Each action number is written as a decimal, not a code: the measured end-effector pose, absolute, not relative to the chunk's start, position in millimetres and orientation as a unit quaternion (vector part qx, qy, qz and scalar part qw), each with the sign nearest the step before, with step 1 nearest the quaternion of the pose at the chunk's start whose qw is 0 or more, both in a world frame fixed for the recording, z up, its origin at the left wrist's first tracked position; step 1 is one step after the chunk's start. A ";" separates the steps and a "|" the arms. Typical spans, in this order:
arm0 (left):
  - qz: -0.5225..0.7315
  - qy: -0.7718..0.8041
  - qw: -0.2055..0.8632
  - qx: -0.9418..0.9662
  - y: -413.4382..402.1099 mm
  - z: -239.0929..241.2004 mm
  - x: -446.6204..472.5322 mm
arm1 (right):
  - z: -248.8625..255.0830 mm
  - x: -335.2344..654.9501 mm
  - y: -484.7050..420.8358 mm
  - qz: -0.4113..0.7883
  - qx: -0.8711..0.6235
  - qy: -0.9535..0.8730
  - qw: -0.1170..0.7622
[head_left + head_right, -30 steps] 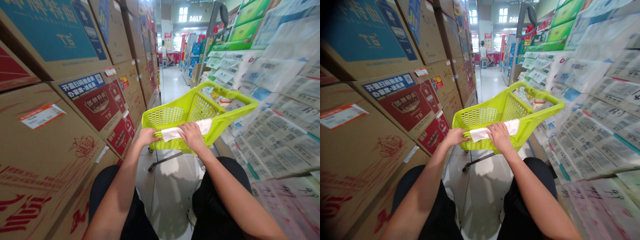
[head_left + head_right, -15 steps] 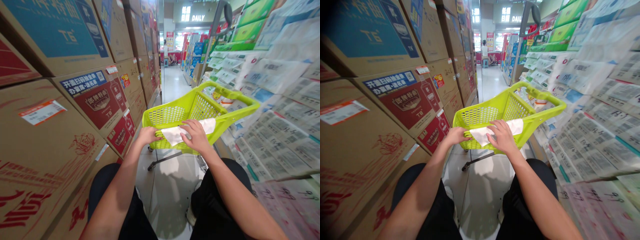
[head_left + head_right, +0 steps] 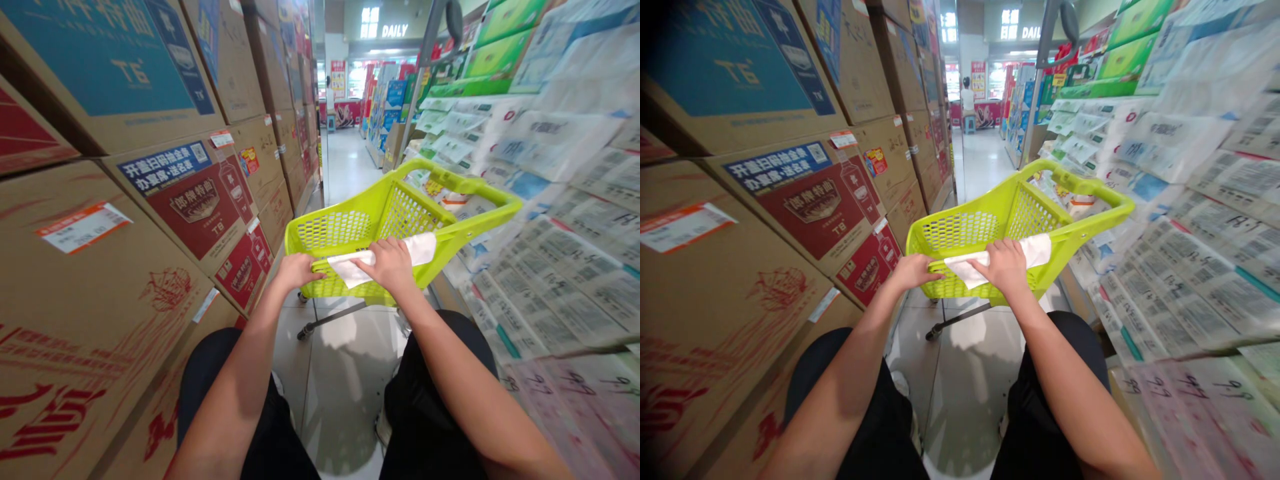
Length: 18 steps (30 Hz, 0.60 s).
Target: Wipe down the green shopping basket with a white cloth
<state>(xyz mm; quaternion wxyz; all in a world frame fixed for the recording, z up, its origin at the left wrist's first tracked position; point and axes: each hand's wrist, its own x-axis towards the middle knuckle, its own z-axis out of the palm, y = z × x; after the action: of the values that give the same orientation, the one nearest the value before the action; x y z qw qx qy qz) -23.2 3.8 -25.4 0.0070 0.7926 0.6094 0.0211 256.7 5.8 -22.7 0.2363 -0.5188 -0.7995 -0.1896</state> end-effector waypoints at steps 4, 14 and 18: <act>0.015 0.611 0.010 0.791 2.7 -22.3 -25.0 | -16.5 291.4 9.9 -0.225 -0.531 -0.777 0.252; 0.016 0.617 -0.003 0.787 -2.1 -26.5 -10.8 | -17.5 301.5 8.2 -0.239 -0.536 -0.770 0.248; 0.019 0.610 -0.008 0.792 -6.8 -29.6 0.9 | -27.8 254.4 4.3 -0.185 -0.508 -0.807 0.239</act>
<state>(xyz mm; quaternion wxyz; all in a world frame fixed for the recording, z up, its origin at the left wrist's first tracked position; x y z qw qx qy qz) 0.9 -6.8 -29.6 -0.0082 0.7925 0.6095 0.0190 254.4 4.3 -27.8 0.2386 -0.5076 -0.8069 -0.1855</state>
